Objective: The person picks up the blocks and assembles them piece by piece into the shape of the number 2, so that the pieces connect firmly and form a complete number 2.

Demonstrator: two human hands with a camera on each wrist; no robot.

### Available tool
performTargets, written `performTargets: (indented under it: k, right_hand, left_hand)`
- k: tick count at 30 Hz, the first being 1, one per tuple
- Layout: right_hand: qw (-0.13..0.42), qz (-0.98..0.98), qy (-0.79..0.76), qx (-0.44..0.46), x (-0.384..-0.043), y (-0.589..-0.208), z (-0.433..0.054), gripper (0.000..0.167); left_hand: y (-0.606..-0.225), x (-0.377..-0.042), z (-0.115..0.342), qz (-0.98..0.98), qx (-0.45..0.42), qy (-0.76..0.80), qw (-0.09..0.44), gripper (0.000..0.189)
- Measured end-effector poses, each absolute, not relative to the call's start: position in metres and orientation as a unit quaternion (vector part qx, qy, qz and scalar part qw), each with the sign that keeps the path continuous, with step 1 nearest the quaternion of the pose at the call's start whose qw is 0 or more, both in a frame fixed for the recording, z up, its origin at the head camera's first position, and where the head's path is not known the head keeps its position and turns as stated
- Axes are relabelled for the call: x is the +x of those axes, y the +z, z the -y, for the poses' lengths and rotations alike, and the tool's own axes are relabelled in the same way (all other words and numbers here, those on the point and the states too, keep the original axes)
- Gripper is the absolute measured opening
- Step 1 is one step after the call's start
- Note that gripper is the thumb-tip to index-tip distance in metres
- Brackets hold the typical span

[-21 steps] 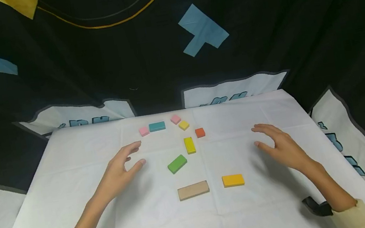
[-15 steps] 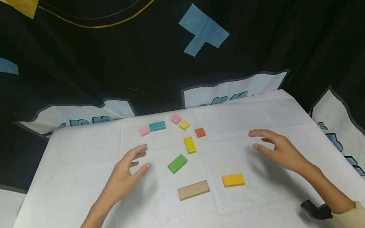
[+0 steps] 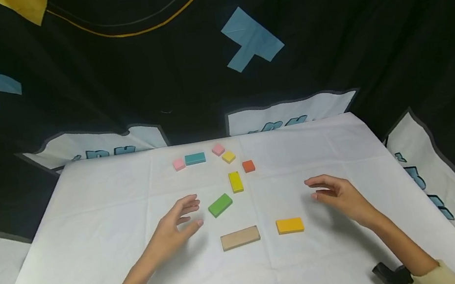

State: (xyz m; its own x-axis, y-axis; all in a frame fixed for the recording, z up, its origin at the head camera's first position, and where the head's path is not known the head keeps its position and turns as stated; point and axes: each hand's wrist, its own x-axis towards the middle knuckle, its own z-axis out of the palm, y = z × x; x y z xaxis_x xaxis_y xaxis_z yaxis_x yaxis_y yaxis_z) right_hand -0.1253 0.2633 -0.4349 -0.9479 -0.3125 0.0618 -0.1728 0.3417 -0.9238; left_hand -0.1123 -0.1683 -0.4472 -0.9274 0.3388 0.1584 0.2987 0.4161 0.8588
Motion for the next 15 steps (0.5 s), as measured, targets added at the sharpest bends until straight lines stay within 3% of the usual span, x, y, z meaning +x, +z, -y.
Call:
performTargets:
  k: [15]
  right_hand:
    - [0.137,-0.803,-0.569,-0.114,-0.115,-0.461,-0.248,0.05]
  left_hand:
    - [-0.485,-0.09,0.145,-0.831,0.189,0.519,0.065,0.053]
